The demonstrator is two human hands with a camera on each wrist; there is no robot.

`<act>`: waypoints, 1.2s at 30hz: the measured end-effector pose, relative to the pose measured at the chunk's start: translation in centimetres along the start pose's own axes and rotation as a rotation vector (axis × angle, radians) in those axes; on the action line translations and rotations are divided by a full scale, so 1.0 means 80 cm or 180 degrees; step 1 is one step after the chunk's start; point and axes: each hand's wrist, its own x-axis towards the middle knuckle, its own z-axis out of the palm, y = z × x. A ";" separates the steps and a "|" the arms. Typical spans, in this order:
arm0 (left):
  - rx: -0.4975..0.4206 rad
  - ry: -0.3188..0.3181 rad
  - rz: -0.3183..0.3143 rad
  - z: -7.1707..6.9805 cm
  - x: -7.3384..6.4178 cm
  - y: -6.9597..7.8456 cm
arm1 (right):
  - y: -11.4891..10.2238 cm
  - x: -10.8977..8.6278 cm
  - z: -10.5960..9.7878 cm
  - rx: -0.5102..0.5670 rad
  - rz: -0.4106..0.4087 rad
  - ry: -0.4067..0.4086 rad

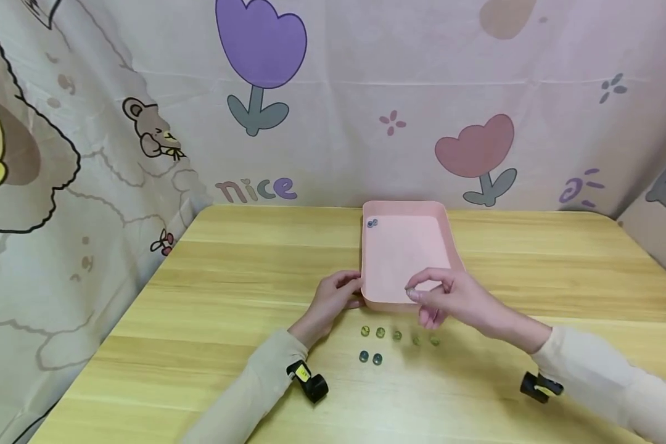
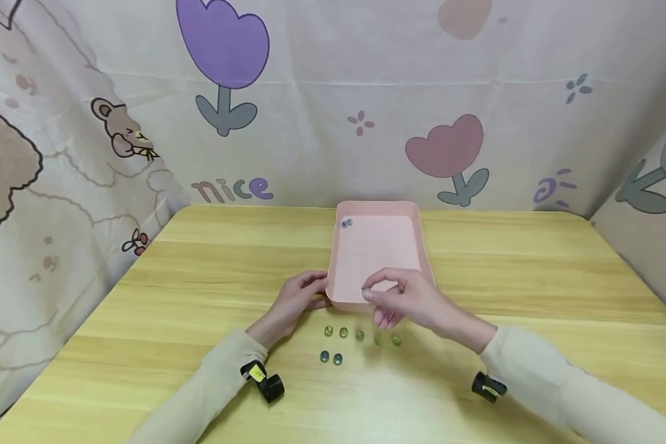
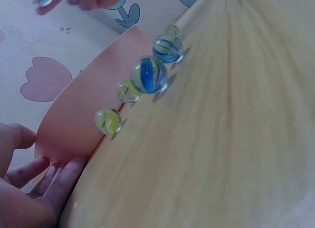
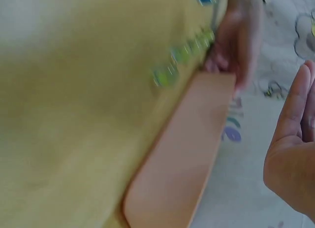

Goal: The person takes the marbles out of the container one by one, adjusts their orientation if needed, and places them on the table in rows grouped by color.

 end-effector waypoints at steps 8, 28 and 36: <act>0.0021 0.0043 -0.0049 0.002 -0.001 0.005 | 0.016 -0.027 0.024 -0.0100 -0.0186 -0.0262; 0.0073 0.0033 -0.0043 0.000 0.001 0.007 | 0.045 -0.063 0.080 0.0542 0.0344 -0.0100; 0.0044 0.0011 -0.0066 -0.001 0.000 0.005 | 0.047 -0.059 0.093 0.0604 0.0659 0.0119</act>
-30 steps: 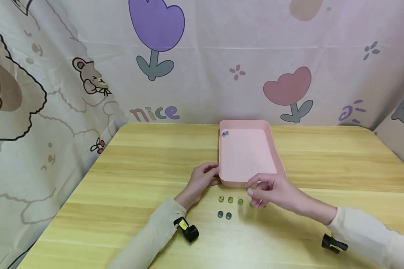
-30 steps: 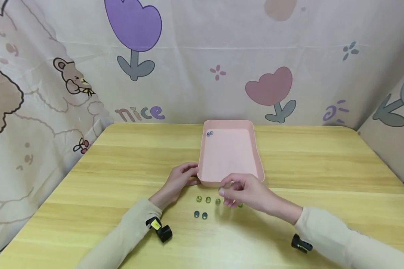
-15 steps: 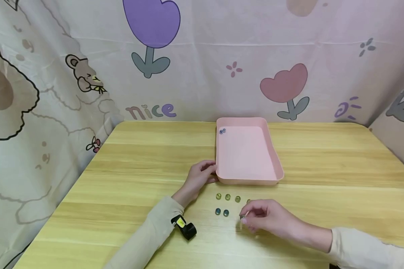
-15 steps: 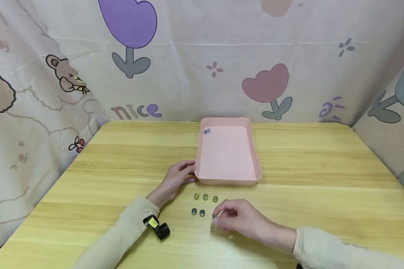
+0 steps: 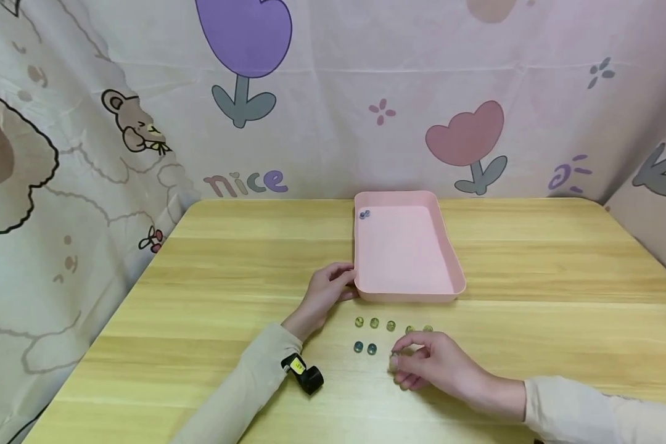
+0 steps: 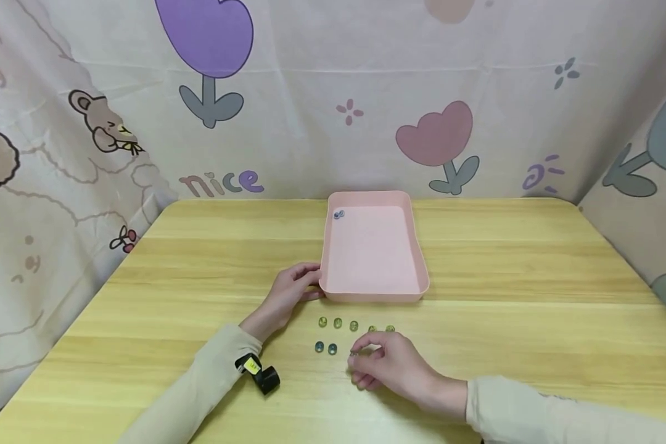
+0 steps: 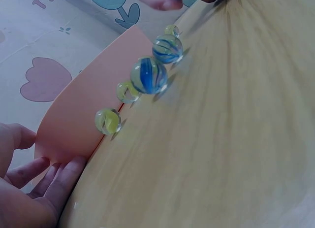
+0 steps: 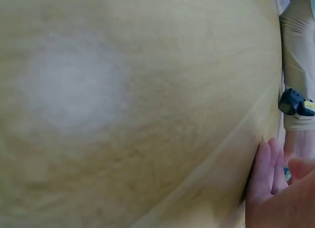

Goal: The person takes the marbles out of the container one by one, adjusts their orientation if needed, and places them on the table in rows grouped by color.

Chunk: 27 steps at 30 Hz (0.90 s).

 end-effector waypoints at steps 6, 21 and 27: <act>0.0008 0.0007 -0.0016 0.001 0.001 0.000 | 0.002 0.008 0.004 -0.0032 -0.0016 0.0095; 0.0039 -0.0021 0.0018 0.001 0.001 0.001 | 0.003 0.014 0.006 -0.0199 -0.0087 0.0148; 0.0050 -0.0039 0.0022 0.002 0.002 0.002 | 0.002 0.014 0.006 -0.0271 -0.0100 0.0174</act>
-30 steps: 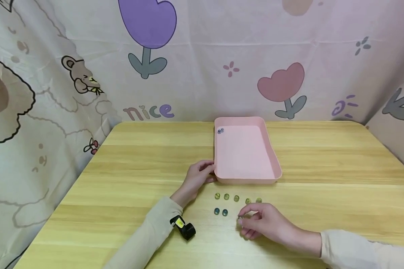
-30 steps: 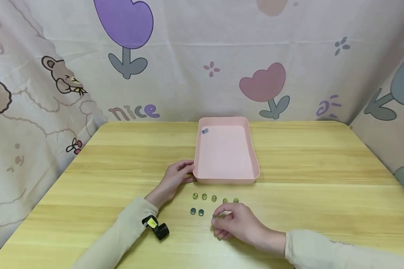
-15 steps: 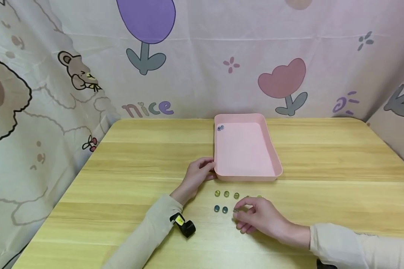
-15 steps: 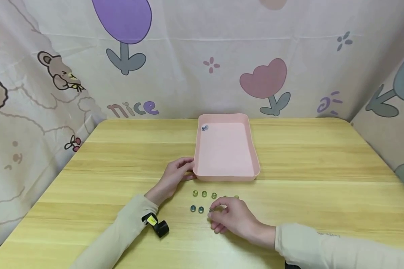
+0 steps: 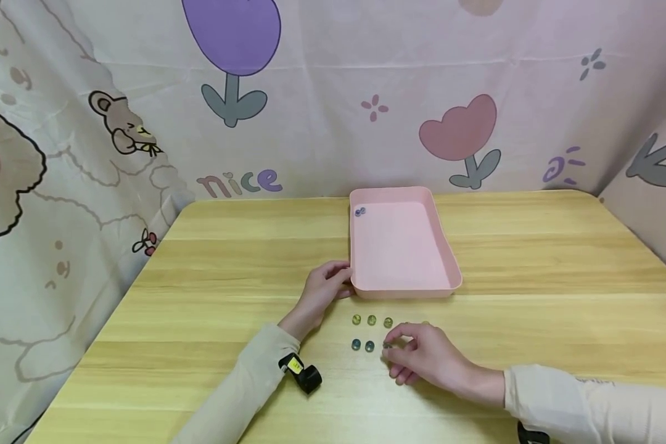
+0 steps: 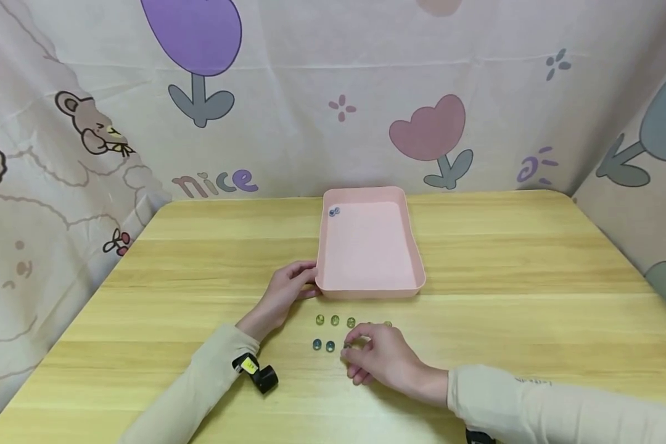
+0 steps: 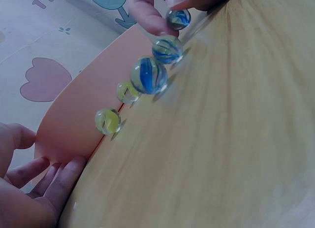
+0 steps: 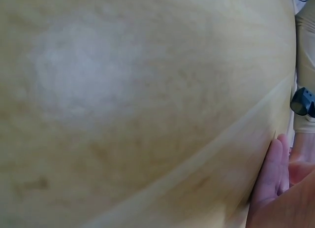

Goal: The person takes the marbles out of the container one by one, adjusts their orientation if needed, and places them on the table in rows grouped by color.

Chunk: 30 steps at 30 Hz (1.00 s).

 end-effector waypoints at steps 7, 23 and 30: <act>-0.0006 -0.0003 0.0010 0.000 -0.001 0.001 | 0.003 0.002 0.000 -0.0053 0.0008 0.0033; -0.0010 -0.0006 0.0026 -0.002 -0.001 0.000 | 0.002 0.002 0.000 -0.0174 -0.0001 0.0058; 0.0014 -0.0002 0.0022 -0.002 -0.002 0.000 | 0.004 0.002 0.000 -0.0265 -0.0057 0.0053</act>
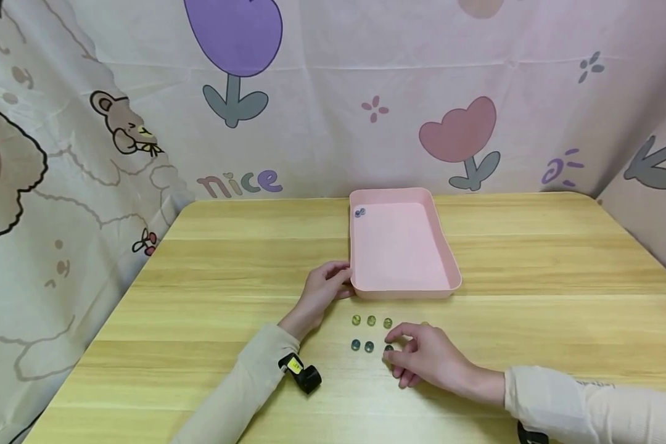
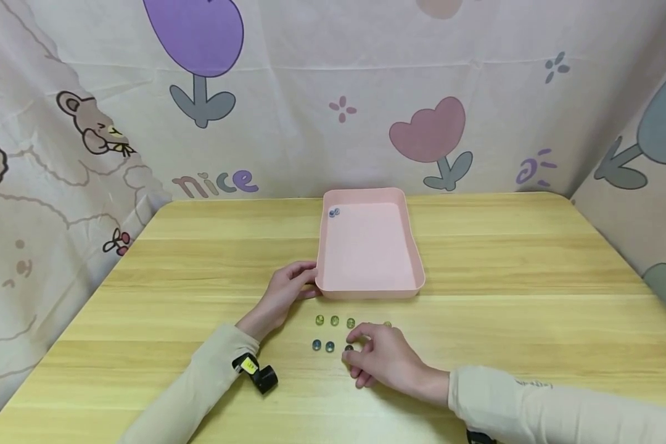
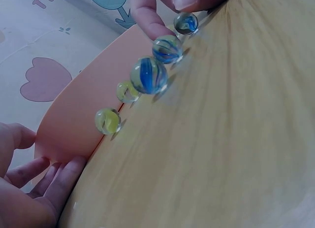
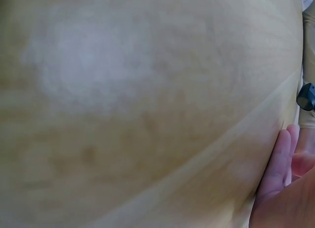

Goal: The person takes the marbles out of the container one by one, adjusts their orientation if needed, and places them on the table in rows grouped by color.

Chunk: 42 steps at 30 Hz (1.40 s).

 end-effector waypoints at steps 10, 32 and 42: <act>-0.0003 0.0004 0.0013 -0.001 0.000 0.000 | 0.001 -0.006 -0.004 -0.0178 -0.0094 -0.0016; -0.0010 0.0015 -0.0020 -0.001 0.000 0.001 | -0.032 -0.020 -0.037 -0.1223 -0.0825 -0.0068; -0.0020 0.0012 0.0002 0.001 0.000 0.001 | -0.069 0.004 -0.071 -0.1373 -0.0975 0.0131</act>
